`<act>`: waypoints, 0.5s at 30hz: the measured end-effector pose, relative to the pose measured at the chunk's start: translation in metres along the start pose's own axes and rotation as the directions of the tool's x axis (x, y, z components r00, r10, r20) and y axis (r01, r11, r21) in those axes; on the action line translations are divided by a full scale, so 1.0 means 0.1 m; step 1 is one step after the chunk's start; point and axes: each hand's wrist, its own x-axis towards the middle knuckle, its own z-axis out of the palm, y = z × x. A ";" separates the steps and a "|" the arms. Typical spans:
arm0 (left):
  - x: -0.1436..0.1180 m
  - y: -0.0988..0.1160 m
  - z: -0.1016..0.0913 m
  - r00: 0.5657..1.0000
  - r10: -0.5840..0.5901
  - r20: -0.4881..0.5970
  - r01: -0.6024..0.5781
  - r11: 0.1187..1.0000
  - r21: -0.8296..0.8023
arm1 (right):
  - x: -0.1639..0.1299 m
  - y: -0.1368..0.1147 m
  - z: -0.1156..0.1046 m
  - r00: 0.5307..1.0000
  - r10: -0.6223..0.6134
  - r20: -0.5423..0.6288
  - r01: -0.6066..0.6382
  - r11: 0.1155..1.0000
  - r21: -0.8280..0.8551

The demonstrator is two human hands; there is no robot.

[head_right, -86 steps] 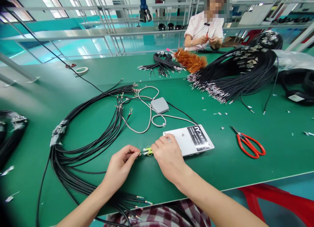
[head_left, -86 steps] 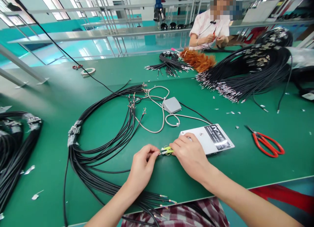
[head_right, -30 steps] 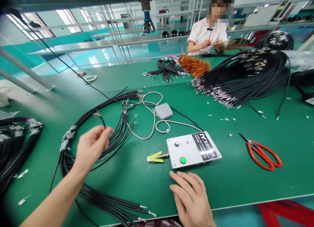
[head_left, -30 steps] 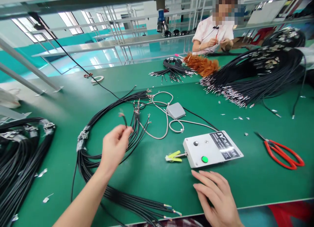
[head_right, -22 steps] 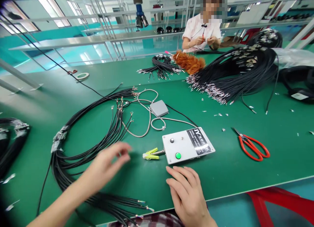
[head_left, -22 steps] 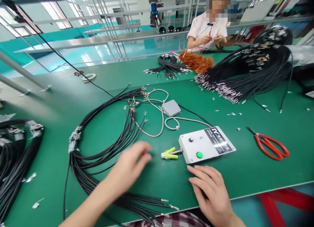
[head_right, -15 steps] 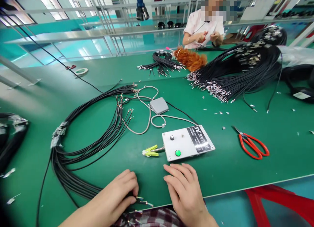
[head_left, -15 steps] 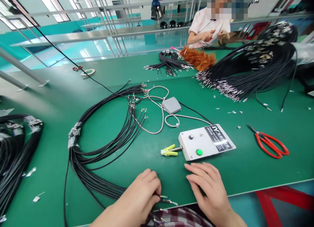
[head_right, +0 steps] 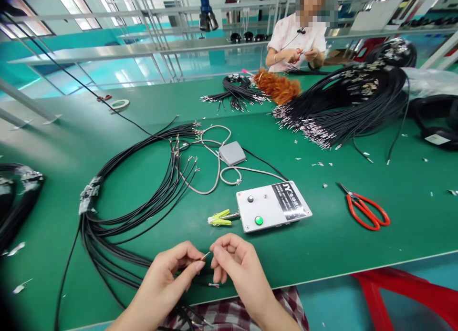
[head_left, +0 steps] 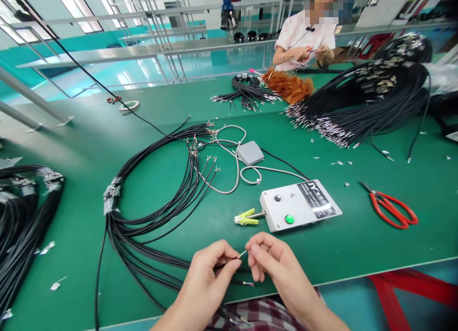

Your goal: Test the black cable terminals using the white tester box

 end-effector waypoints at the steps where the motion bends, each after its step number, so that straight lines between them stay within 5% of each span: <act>1: 0.00 0.00 0.01 1.000 0.008 -0.010 -0.008 1.000 0.018 | 0.02 -0.01 0.02 1.000 0.008 0.004 -0.009 0.998 0.064; 15: 0.04 0.07 -0.01 0.994 -0.075 -0.074 0.055 0.969 -0.242 | 0.01 0.17 0.11 0.990 0.136 0.035 -0.139 0.915 0.380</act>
